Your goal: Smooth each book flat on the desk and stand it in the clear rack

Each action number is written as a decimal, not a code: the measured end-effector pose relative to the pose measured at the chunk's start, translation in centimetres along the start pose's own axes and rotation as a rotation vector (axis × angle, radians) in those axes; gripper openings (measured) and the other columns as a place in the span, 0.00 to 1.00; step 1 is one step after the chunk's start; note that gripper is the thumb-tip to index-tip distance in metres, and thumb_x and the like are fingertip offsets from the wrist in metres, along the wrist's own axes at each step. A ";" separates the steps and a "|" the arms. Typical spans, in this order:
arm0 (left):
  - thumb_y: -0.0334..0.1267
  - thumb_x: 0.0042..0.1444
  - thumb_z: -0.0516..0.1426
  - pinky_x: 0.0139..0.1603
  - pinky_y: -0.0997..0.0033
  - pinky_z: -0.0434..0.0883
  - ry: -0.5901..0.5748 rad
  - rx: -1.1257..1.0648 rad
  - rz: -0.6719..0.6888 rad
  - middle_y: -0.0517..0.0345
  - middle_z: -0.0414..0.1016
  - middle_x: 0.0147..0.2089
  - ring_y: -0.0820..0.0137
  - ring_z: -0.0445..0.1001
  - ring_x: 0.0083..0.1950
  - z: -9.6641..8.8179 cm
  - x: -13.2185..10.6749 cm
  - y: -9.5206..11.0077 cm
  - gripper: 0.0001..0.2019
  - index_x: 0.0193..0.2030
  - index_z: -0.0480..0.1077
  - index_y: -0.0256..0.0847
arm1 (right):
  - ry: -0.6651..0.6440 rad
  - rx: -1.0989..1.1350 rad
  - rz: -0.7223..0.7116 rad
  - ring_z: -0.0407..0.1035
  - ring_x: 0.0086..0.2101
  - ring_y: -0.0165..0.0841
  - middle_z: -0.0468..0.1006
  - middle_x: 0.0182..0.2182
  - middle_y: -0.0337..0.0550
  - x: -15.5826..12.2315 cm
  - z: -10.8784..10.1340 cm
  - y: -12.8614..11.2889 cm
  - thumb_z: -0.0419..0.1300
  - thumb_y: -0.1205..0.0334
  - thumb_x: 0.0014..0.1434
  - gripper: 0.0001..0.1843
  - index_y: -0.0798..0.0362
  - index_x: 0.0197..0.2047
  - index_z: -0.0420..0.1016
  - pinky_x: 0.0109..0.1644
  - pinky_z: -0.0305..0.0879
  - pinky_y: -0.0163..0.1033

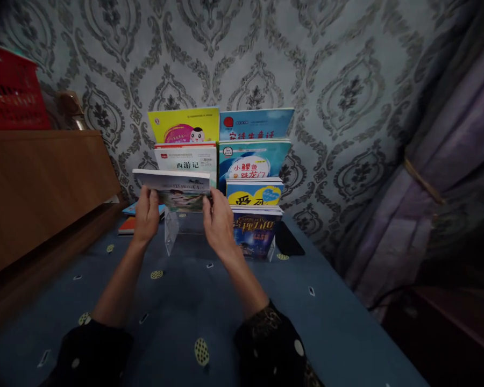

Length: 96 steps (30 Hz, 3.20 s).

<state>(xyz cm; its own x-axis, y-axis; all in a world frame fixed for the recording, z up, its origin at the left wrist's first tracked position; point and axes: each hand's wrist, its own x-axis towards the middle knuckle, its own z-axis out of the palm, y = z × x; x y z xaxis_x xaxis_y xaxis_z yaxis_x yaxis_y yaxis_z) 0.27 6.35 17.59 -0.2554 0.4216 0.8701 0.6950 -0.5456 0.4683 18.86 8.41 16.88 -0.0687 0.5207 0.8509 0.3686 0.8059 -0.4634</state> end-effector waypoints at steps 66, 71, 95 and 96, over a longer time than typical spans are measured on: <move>0.38 0.70 0.47 0.48 0.63 0.69 -0.190 0.506 -0.018 0.47 0.72 0.43 0.58 0.72 0.48 2.1 -1.2 -5.9 0.14 0.52 0.70 0.39 | -0.167 -0.148 0.122 0.73 0.42 0.46 0.75 0.45 0.58 -1.1 3.3 5.6 0.51 0.59 0.62 0.26 0.61 0.61 0.69 0.51 0.71 0.53; 0.40 0.69 0.48 0.50 0.63 0.68 -0.180 0.434 -0.024 0.47 0.73 0.43 0.59 0.72 0.48 1.5 -0.6 -5.3 0.11 0.46 0.69 0.40 | -0.166 -0.128 0.112 0.73 0.39 0.44 0.75 0.42 0.55 -0.7 2.4 4.7 0.51 0.58 0.63 0.25 0.59 0.61 0.69 0.48 0.71 0.51; 0.57 0.64 0.50 0.42 0.68 0.74 -0.495 -0.133 -0.218 0.50 0.78 0.45 0.64 0.78 0.45 -4.7 2.6 -4.8 0.27 0.59 0.69 0.38 | -0.241 -0.054 0.087 0.75 0.39 0.43 0.79 0.44 0.55 0.7 -1.6 2.1 0.54 0.56 0.63 0.23 0.56 0.57 0.74 0.45 0.71 0.51; 0.57 0.66 0.47 0.42 0.68 0.75 -0.459 -0.099 -0.259 0.49 0.79 0.46 0.64 0.79 0.46 -4.9 2.6 -5.9 0.27 0.58 0.69 0.37 | -0.240 -0.051 0.088 0.75 0.39 0.43 0.80 0.44 0.55 0.7 -1.8 2.0 0.54 0.56 0.63 0.23 0.56 0.57 0.74 0.44 0.71 0.51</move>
<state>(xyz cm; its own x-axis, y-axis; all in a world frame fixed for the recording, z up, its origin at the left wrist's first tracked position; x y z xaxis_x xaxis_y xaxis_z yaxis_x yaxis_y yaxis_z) -7.81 7.09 17.87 -0.0750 0.8127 0.5779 0.5760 -0.4378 0.6903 21.19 9.89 17.02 -0.2504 0.6448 0.7222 0.4284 0.7427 -0.5146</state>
